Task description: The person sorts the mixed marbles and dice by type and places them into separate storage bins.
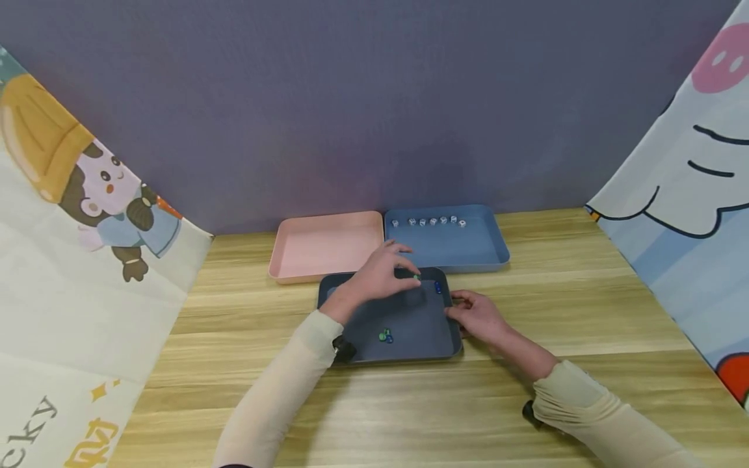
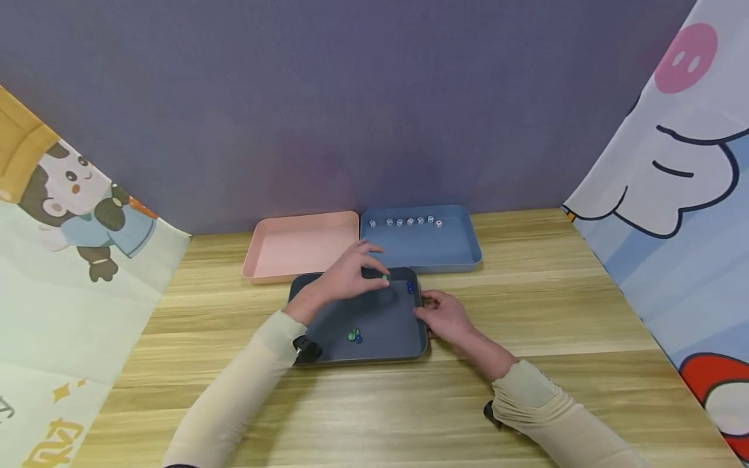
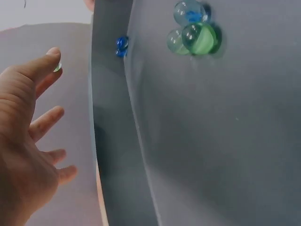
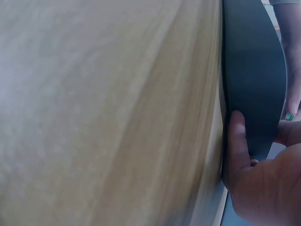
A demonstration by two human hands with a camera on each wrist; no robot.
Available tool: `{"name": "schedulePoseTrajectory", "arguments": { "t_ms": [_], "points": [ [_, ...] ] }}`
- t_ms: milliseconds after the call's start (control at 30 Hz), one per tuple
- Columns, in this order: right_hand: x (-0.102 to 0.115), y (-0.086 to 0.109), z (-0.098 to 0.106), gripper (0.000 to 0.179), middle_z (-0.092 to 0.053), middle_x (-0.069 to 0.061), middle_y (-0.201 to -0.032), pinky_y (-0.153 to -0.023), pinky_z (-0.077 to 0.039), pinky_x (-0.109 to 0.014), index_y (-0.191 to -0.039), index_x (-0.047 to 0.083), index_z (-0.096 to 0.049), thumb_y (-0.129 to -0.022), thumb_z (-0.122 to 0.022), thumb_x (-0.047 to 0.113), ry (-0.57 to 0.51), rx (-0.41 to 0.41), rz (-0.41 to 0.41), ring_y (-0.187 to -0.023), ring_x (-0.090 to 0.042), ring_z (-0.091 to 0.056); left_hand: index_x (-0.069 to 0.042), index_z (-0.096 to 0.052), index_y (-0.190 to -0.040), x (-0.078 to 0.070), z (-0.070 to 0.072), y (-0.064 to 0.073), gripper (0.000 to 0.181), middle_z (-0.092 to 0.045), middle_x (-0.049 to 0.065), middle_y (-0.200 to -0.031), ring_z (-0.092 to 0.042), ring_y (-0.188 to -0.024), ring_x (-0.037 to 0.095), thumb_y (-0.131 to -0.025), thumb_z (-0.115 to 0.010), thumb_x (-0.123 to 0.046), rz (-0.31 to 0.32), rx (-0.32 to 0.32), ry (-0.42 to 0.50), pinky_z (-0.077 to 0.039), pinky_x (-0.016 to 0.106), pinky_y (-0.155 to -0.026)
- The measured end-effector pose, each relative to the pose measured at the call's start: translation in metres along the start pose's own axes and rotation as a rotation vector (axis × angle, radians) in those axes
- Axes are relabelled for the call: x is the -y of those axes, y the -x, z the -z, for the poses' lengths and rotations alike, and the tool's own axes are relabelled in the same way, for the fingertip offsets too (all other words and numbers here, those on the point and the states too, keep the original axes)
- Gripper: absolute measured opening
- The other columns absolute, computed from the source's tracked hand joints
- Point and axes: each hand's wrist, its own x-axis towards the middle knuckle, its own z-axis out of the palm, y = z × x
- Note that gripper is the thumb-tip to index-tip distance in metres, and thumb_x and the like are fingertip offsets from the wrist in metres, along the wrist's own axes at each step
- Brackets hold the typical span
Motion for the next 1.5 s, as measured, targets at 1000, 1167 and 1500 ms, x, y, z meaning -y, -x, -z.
{"name": "schedulePoseTrajectory", "arguments": {
  "t_ms": [1000, 1167, 1500],
  "points": [
    [-0.005, -0.001, 0.004, 0.056, -0.060, -0.015, -0.095, -0.060, -0.056, -0.035, -0.143, -0.003, -0.042, -0.093, -0.063, 0.013, -0.027, 0.015, -0.009, -0.070, -0.019, -0.060, -0.010, -0.078, -0.097, 0.082, 0.025, -0.002, 0.019, -0.061, 0.007, -0.126, -0.050, -0.123, 0.021, -0.087, -0.075, -0.026, 0.301, -0.213, 0.391, -0.040, 0.044, -0.102],
    [-0.004, -0.001, 0.004, 0.055, -0.060, -0.015, -0.095, -0.060, -0.056, -0.035, -0.143, -0.002, -0.043, -0.094, -0.062, 0.013, -0.039, 0.014, -0.010, -0.069, -0.019, -0.061, -0.012, -0.079, -0.096, 0.090, 0.024, -0.007, 0.014, -0.066, 0.001, -0.113, -0.057, -0.108, 0.018, -0.088, -0.075, -0.023, 0.316, -0.234, 0.399, -0.047, 0.040, -0.092],
    [-0.005, 0.003, 0.002, 0.055, -0.060, -0.013, -0.091, -0.060, -0.055, -0.036, -0.142, -0.001, -0.045, -0.093, -0.064, 0.012, -0.028, 0.019, -0.024, -0.069, -0.020, -0.058, -0.006, -0.076, -0.097, 0.089, 0.018, -0.012, 0.015, -0.070, 0.003, -0.103, -0.062, -0.097, 0.019, -0.091, -0.071, -0.019, 0.341, -0.279, 0.427, -0.051, 0.039, -0.086]
  ]
}}
